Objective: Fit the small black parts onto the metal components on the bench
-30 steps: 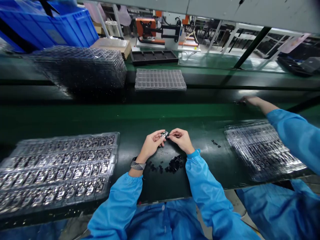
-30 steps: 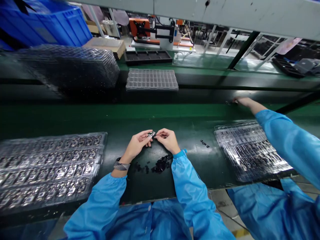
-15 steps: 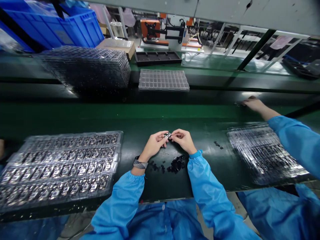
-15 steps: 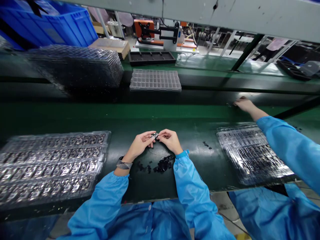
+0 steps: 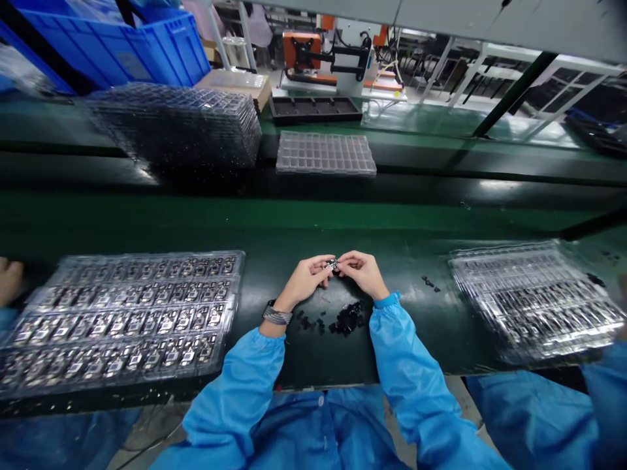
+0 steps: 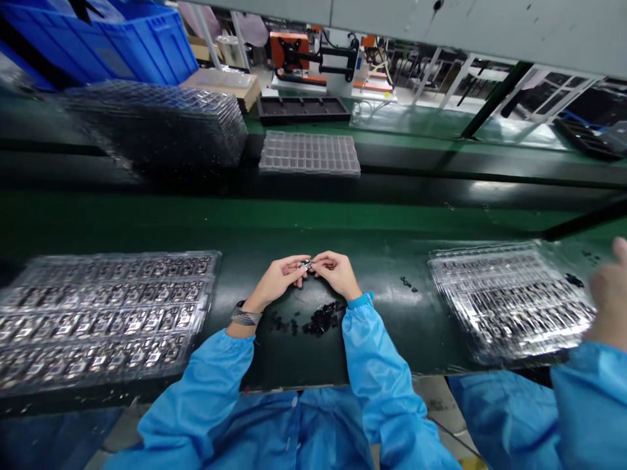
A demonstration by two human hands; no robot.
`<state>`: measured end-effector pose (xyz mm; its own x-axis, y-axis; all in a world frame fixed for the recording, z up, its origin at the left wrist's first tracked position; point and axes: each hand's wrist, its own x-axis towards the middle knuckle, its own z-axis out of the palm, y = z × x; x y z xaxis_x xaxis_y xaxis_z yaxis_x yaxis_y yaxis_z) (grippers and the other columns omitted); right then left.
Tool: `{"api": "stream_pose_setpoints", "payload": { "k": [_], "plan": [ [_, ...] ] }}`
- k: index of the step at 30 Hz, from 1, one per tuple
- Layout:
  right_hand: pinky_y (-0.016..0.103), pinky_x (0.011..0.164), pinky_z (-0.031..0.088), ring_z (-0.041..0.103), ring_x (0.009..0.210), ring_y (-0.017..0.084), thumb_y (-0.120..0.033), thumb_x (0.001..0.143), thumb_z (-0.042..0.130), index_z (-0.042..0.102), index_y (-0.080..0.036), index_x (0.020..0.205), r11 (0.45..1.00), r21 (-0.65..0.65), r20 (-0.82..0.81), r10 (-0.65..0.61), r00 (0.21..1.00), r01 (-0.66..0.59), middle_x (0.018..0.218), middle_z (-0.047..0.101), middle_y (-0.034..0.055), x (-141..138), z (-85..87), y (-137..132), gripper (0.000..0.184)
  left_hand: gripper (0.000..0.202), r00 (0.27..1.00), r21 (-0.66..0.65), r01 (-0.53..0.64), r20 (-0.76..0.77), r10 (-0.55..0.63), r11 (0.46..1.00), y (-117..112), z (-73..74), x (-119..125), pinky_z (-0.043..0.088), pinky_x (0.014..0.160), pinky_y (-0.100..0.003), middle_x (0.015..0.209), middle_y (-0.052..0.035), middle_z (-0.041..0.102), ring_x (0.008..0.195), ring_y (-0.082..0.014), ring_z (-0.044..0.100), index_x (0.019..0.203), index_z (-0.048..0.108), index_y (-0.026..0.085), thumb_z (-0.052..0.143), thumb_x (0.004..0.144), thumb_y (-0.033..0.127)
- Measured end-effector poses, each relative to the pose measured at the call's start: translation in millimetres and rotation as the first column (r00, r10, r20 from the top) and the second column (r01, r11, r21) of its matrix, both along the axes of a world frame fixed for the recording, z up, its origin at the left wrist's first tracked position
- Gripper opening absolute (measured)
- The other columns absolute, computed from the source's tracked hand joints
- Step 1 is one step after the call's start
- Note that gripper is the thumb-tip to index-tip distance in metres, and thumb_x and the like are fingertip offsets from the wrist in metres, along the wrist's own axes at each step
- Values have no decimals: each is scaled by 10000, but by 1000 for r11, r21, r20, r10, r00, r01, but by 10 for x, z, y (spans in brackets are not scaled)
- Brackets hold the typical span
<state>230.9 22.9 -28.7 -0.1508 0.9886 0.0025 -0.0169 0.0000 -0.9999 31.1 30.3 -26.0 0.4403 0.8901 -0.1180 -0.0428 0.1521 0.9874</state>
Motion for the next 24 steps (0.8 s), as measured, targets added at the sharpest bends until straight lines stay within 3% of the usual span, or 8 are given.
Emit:
{"api": "stream_pose_setpoints", "payload": {
  "k": [17, 24],
  "plan": [
    [279, 625, 541, 678, 628, 154, -431, 744, 876, 704, -184, 915, 999, -44, -89, -29, 996, 25, 760, 753, 27, -15, 20, -19, 347, 431, 976, -13, 58, 209, -54, 998, 7, 2, -15, 476, 602, -252, 841, -37, 678, 628, -123, 623, 1225, 621, 133, 738, 873, 352],
    [293, 631, 530, 657, 637, 158, -489, 800, 827, 732, -179, 863, 997, -51, -128, 56, 990, -63, 753, 746, 41, -38, -4, -14, 330, 431, 968, -35, 40, 250, -30, 999, -9, 20, -9, 472, 597, -251, 863, -43, 685, 629, -121, 623, 1221, 637, 135, 755, 862, 342]
  ]
}}
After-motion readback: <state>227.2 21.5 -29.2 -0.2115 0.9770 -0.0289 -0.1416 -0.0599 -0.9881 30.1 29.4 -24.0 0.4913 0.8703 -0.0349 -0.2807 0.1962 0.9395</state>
